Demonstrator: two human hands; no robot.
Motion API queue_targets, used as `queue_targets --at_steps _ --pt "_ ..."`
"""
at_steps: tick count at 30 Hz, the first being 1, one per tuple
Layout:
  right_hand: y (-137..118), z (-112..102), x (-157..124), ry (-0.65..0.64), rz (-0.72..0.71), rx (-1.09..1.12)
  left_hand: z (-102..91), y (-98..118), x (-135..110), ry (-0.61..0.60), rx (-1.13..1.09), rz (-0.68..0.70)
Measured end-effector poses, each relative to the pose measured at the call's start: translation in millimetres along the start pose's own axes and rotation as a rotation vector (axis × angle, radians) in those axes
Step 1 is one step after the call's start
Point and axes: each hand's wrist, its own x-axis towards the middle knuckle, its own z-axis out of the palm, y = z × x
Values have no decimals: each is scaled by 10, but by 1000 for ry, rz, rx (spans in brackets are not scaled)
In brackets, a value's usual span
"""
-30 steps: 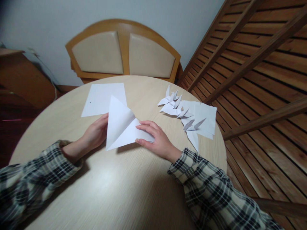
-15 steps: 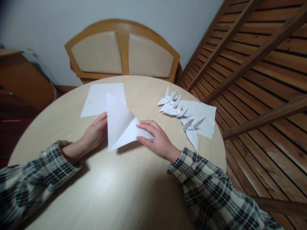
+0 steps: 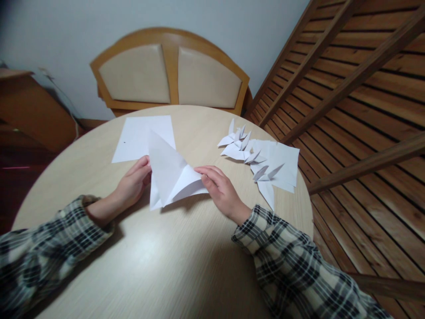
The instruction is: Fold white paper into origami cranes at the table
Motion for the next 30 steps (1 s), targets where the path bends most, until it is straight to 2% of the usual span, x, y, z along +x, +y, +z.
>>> queue_targets --at_steps 6,9,12,18,21,25,30 --pt "16 -6 -16 82 167 54 20 40 -34 -28 -14 -24" --pt "45 -27 -20 96 184 3 43 73 -52 -25 -13 -42" --pt "74 -93 -15 80 48 -161 49 84 -45 3 -25 -65" --pt "96 -245 10 -40 -402 -521 44 74 -2 61 -154 -154" --pt "78 -257 10 -73 -497 -623 37 54 13 70 -180 -181" --pt "82 -215 5 -22 -427 -632 43 46 19 45 -162 -167" --pt "127 -175 29 234 -133 -456 66 98 -13 37 26 -84"
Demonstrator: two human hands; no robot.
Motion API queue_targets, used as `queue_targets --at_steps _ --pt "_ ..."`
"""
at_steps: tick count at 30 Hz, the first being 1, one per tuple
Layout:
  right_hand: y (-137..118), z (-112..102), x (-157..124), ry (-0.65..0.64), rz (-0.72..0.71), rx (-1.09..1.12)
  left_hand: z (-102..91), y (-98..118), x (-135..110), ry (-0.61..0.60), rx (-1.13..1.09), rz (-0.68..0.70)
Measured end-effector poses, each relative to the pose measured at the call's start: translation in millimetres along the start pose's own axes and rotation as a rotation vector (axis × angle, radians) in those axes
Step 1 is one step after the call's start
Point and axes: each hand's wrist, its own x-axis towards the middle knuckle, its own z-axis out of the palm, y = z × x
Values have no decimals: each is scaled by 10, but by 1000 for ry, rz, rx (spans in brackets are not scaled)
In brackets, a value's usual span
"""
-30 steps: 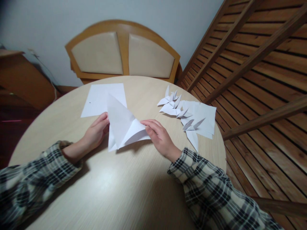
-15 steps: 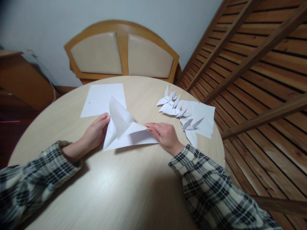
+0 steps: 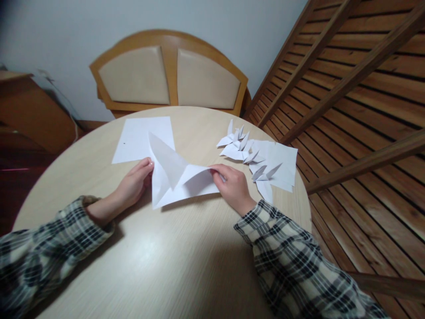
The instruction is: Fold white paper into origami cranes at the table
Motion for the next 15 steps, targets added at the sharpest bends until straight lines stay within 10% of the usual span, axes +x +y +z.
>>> queue_targets --at_steps 6,15 --pt "-5 -15 42 23 397 99 -83 49 23 54 440 214" --pt "3 46 52 -71 815 854 -155 138 60 135 669 386"
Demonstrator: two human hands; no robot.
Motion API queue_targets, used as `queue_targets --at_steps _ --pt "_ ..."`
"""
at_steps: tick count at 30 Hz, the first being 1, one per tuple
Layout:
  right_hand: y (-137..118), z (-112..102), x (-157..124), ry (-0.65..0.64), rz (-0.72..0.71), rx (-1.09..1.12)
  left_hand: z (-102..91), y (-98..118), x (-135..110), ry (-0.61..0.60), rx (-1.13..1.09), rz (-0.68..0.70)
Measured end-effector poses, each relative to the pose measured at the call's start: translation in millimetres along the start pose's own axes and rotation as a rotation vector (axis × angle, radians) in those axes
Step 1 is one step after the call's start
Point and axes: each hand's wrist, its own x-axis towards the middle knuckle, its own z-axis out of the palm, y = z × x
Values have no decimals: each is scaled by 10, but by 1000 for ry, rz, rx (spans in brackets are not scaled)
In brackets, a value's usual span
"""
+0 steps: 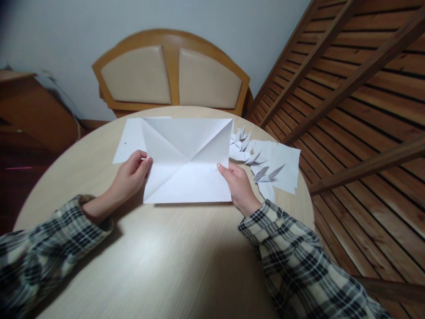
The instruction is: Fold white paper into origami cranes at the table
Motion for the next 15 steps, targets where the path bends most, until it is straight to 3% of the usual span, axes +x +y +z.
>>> queue_targets --at_steps 3,11,15 --pt "14 -12 14 -36 25 39 -7 -13 7 17 -66 -41" --pt "55 -47 29 -17 22 66 67 -51 -19 -164 -311 -200" --pt "99 -60 35 -35 37 69 81 -54 -33 -182 -321 -245"
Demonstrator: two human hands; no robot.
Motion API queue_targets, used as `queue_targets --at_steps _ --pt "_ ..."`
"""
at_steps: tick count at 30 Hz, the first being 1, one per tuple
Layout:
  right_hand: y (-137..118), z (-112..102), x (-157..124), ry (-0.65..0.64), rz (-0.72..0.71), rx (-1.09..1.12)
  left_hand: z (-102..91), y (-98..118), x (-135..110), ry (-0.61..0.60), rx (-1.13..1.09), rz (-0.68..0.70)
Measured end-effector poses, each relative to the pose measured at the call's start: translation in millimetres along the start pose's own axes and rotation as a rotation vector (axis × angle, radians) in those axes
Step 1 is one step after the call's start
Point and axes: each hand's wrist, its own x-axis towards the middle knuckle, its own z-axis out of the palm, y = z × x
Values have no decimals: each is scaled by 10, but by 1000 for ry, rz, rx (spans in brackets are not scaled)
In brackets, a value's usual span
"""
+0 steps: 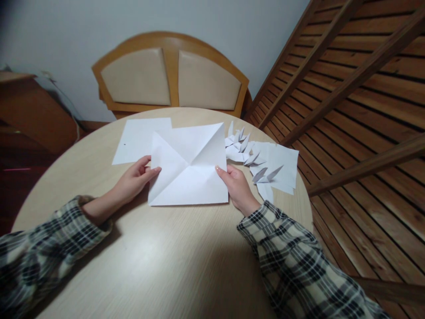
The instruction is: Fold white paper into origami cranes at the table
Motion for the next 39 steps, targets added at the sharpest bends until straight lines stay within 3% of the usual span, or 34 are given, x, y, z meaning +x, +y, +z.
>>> queue_targets --at_steps 12,16,22,26,34,39 --pt "-62 -20 -2 22 -105 -242 -37 -3 23 91 -26 -85" --pt "-69 -13 0 14 -72 -173 -39 -29 29 114 -70 -52" --pt "-120 34 -35 -24 -34 -9 56 214 -60 52 -334 -139" --pt "-127 32 -45 -16 -53 -14 71 349 -90 21 -329 -187" --pt "-62 28 -11 -22 -145 -81 28 228 -67 76 -367 -210" --pt "-61 52 -23 -29 -180 -100 35 179 -92 107 -405 -122"
